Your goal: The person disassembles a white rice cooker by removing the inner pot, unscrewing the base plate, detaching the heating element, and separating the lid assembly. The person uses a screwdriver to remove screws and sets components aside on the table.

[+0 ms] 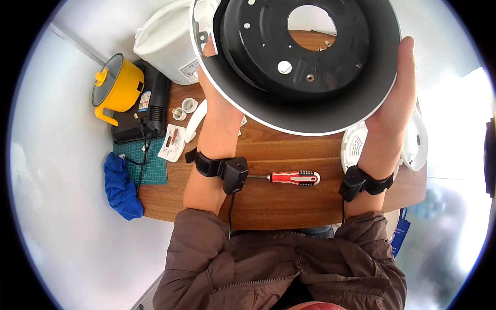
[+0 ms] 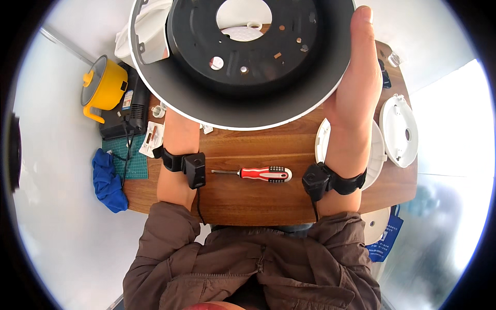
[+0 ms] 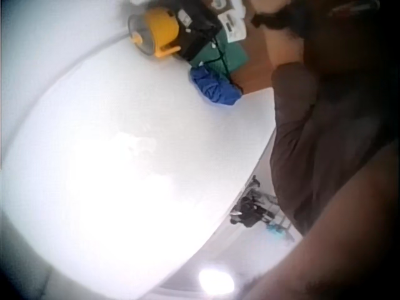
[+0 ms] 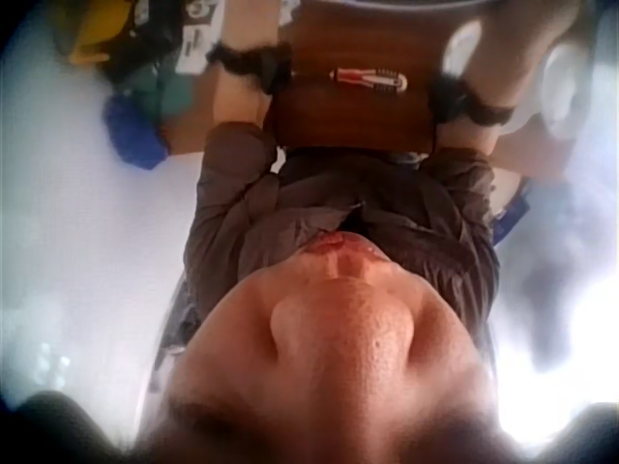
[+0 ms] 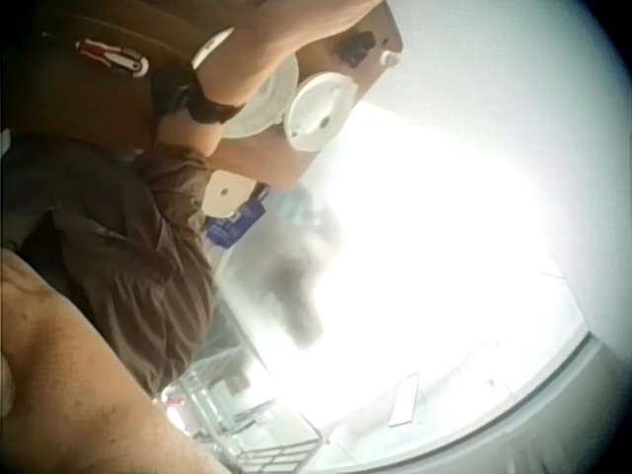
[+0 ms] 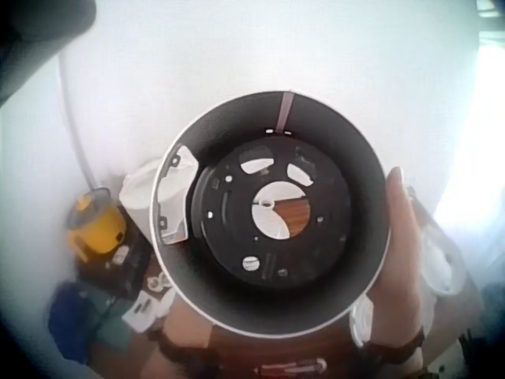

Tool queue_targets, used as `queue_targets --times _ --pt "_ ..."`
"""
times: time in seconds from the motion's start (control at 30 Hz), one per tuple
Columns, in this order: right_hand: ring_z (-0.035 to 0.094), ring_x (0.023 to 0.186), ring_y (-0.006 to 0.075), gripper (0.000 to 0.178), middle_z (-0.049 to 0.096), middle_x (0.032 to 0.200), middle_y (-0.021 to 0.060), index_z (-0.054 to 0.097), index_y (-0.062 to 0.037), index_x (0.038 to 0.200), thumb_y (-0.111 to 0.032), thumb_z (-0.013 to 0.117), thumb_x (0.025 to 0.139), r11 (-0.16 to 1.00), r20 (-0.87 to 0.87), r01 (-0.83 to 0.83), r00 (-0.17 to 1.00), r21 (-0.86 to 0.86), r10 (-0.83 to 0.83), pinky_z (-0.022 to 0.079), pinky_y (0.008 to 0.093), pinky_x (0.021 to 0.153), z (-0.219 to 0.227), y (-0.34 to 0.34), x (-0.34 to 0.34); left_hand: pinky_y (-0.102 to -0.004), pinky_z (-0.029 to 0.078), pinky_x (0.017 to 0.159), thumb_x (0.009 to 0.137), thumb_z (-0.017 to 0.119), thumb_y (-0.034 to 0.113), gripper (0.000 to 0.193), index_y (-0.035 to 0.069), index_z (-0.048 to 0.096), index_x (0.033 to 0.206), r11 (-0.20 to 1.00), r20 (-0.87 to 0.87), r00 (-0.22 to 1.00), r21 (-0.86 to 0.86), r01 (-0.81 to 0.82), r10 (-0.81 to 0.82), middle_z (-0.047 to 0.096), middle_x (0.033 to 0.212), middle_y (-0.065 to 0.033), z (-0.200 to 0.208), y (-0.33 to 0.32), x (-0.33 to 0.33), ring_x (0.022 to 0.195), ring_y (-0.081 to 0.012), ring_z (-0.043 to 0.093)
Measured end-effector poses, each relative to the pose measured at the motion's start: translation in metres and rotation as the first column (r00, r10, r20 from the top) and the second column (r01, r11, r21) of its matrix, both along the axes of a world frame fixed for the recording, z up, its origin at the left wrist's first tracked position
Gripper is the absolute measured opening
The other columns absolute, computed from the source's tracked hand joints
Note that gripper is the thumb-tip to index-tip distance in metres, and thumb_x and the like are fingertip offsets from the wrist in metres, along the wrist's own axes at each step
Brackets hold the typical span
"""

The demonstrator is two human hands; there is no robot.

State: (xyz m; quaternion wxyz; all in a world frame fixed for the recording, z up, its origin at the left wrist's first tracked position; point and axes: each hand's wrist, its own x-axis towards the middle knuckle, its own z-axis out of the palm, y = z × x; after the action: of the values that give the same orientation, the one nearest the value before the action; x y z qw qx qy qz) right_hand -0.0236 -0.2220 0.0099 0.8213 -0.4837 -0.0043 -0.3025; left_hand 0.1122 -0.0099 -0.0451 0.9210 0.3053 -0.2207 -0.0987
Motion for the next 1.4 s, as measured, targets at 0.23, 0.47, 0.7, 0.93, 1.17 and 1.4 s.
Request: queue_targets --times 0.23,0.47,0.7,0.93,1.17,1.4 --pt "0.07 0.098 0.017 0.05 0.074 0.113 0.0091 0.065 0.0009 0.128 -0.041 0.043 0.112 0.999 -0.006 0.018 1.0 0.045 -0.018 0.056 0.0292 0.085 0.001 -0.005 0.0 -0.0387 0.054 0.102 0.111 0.041 0.034 0.044 0.007 0.055 0.143 0.999 0.019 0.999 0.034 0.027 -0.028 0.067 0.131 -0.01 0.005 -0.005 -0.007 0.12 -0.0231 0.064" --pt "0.065 0.116 0.018 0.05 0.072 0.123 0.009 0.062 0.0004 0.136 -0.04 0.043 0.112 0.982 -0.072 0.075 0.993 -0.175 -0.089 0.051 0.0336 0.101 0.002 -0.021 -0.001 -0.0436 0.047 0.113 0.111 0.041 0.038 0.05 0.007 0.047 0.151 0.962 0.322 0.942 0.273 0.003 -0.095 0.059 0.145 -0.0122 0.026 -0.001 -0.018 0.132 -0.0262 0.057" --pt "0.061 0.127 0.0237 0.078 0.068 0.132 0.0142 0.056 -0.0024 0.144 -0.064 0.024 0.108 0.895 -0.072 0.025 0.995 -0.445 -0.064 0.047 0.0383 0.108 0.016 -0.016 -0.01 -0.047 0.044 0.116 0.108 0.048 0.045 0.061 0.006 0.044 0.154 0.977 -0.124 0.992 0.212 0.001 0.026 0.058 0.147 -0.0124 0.022 0.004 0.001 0.135 -0.0289 0.056" --pt "0.045 0.144 0.0392 0.095 0.055 0.148 0.0259 0.044 -0.0059 0.154 -0.08 0.019 0.1 0.751 -0.128 0.123 0.955 -0.648 -0.268 0.033 0.0458 0.118 0.011 -0.014 -0.01 -0.0387 0.038 0.116 0.098 0.029 0.08 0.102 0.002 0.022 0.163 0.936 0.088 0.995 0.344 -0.072 0.044 0.044 0.157 -0.0163 0.041 0.0 -0.022 0.14 -0.026 0.047" --pt "0.051 0.14 0.0386 0.095 0.055 0.147 0.0247 0.036 -0.0072 0.16 -0.08 0.027 0.099 0.783 -0.102 0.197 0.944 -0.591 -0.314 0.049 0.0422 0.105 0.012 -0.005 -0.003 -0.0411 0.023 0.124 0.096 0.022 0.083 0.114 -0.004 -0.006 0.163 0.943 0.204 0.958 0.222 -0.247 0.203 0.031 0.163 -0.0225 0.046 0.001 -0.027 0.151 -0.0341 0.032" --pt "0.056 0.135 0.0265 0.07 0.056 0.145 0.0177 0.039 -0.0041 0.157 -0.052 0.05 0.107 0.777 -0.042 0.225 0.951 -0.587 -0.307 0.044 0.037 0.111 -0.001 0.007 0.011 -0.0392 0.039 0.117 0.11 0.029 0.057 0.077 -0.004 0.029 0.158 0.894 0.311 0.918 0.295 -0.338 0.245 0.05 0.153 -0.0166 0.035 -0.017 -0.036 0.139 -0.0251 0.05"
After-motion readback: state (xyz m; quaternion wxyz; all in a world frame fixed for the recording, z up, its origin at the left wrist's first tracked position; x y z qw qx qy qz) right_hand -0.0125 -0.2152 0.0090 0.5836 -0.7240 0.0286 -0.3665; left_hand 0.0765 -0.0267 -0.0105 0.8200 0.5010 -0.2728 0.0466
